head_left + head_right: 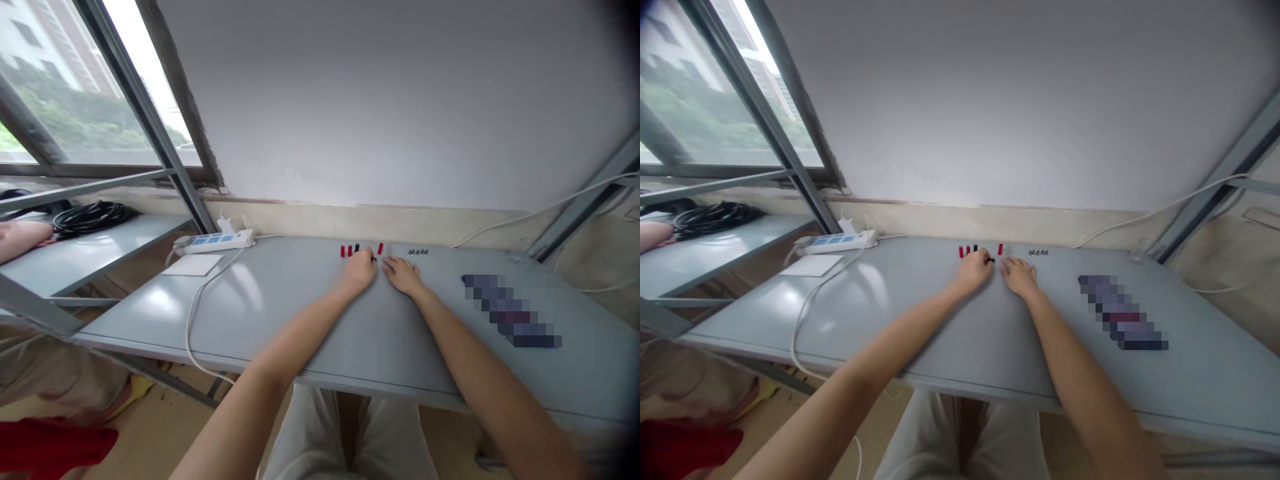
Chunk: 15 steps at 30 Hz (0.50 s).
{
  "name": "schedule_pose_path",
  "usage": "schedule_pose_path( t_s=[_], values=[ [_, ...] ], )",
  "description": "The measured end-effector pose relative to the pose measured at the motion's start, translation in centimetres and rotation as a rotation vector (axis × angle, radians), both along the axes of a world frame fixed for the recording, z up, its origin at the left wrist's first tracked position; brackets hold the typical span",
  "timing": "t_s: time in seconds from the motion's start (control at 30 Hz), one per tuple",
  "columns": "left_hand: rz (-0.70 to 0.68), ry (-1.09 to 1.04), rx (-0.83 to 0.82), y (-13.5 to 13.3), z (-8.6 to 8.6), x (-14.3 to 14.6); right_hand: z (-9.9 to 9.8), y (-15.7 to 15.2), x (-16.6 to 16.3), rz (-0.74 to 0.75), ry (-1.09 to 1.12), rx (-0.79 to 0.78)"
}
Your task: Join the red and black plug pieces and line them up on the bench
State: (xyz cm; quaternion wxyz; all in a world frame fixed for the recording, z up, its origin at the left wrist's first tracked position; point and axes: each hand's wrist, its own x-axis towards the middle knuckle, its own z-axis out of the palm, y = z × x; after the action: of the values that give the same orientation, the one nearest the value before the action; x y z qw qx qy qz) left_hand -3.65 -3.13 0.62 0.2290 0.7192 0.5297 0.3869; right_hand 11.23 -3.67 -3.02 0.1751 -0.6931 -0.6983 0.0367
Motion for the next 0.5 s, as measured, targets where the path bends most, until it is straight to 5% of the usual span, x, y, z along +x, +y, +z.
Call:
schedule_pose_path(
  t_s=[0.27,0.5],
  values=[
    [-0.006,-0.247,-0.073,-1.4,-0.8,-3.0,0.6,-0.3,-0.7,-0.019,-0.027,0.022],
    [-0.048,-0.461,-0.272,-2.0,-0.5,-3.2,1.6,-1.3,-0.5,-0.060,0.166,0.201]
  ],
)
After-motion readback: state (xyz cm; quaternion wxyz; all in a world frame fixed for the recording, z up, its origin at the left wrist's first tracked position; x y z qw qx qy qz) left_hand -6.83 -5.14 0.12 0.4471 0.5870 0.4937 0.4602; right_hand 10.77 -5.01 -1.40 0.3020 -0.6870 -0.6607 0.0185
